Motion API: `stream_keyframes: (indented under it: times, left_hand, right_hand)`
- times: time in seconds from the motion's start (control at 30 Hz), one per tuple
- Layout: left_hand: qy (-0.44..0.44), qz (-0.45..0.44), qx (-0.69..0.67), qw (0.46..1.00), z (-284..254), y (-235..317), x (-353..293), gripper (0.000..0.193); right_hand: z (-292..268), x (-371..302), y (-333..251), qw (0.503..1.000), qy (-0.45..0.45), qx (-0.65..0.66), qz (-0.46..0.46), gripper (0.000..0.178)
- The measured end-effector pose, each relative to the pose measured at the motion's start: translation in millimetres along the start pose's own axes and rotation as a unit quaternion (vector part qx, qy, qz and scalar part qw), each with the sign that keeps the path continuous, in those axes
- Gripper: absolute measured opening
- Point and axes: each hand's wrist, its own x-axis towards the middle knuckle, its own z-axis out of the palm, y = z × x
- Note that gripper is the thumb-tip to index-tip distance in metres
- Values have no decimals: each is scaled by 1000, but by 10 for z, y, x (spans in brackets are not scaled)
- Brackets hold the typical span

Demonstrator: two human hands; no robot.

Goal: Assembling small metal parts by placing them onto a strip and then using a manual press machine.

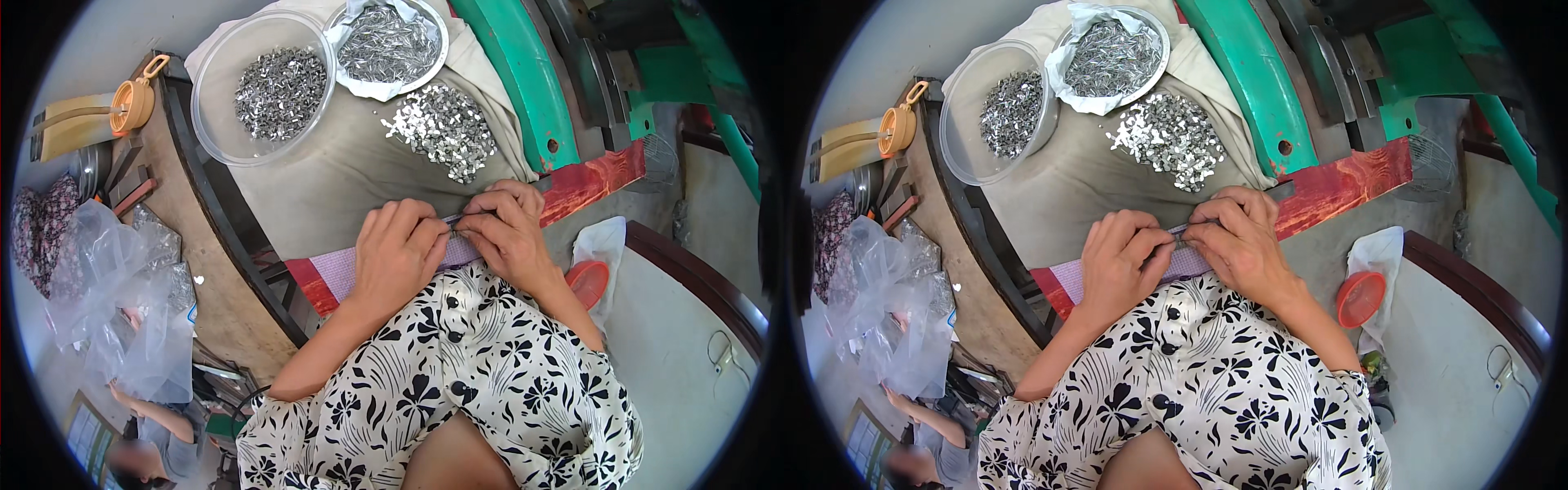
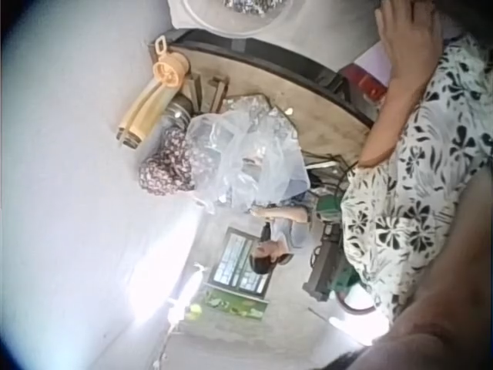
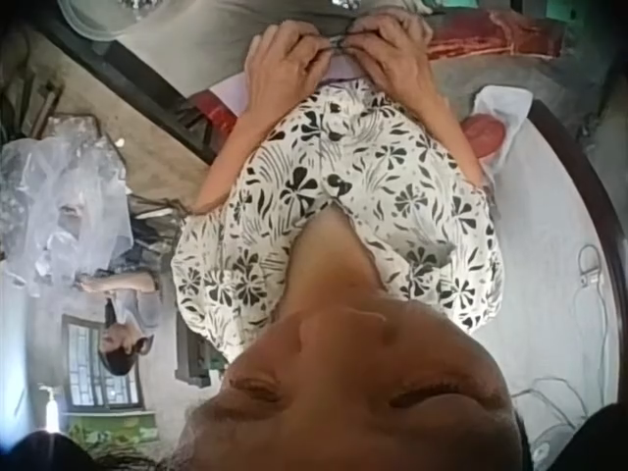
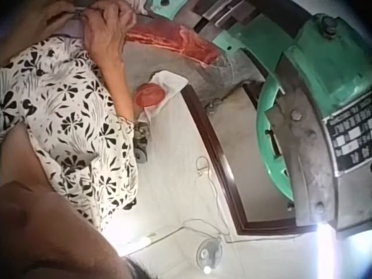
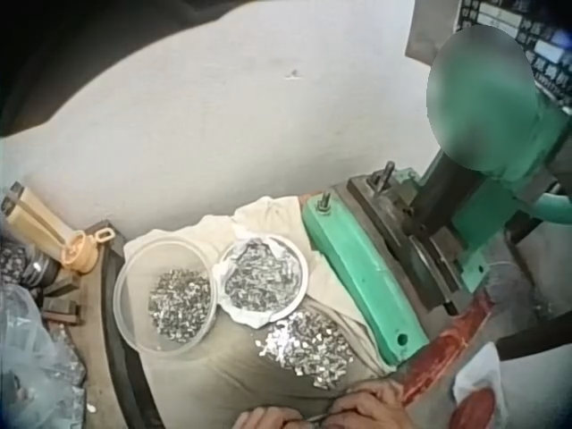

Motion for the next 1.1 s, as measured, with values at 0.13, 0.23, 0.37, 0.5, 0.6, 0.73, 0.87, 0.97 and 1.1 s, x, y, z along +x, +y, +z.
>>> stream_keyframes:
  times: [0.13, 0.23, 0.37, 0.5, 0.6, 0.73, 0.87, 0.97, 1.1]
  left_hand:
    - [-18, 12, 32, 999, 34, -19, -33, 15]
    - [-24, 14, 30, 999, 14, -18, -51, 15]
    - [-37, 7, 34, 999, -31, -29, -83, 18]
    - [-21, -22, 0, 1000, -63, -32, -148, 27]
    - [-6, -46, -5, 999, -104, -46, -233, 30]
    - [-2, -63, -6, 998, -150, -67, -286, 29]
    - [2, -59, -7, 998, -134, -68, -274, 26]
    - [11, -55, 0, 998, -126, -65, -266, 23]
    - [-1, -48, 15, 999, -138, -58, -259, 22]
  right_hand:
    - [42, -22, 16, 1000, 8, -2, -3, 22]
    - [73, 10, -20, 1000, 9, 3, -3, 21]
    - [86, 17, -15, 1000, 6, 15, -8, 23]
    - [47, 27, -9, 1000, -4, 17, -7, 22]
    - [11, 48, -33, 1000, -4, 21, -4, 22]
    - [20, 71, -86, 1000, -8, -3, -22, 24]
    - [37, 93, -114, 999, -17, -14, -36, 23]
    - [81, 114, -134, 997, -9, -38, -65, 22]
    - [144, 167, -177, 996, -28, -53, -64, 21]
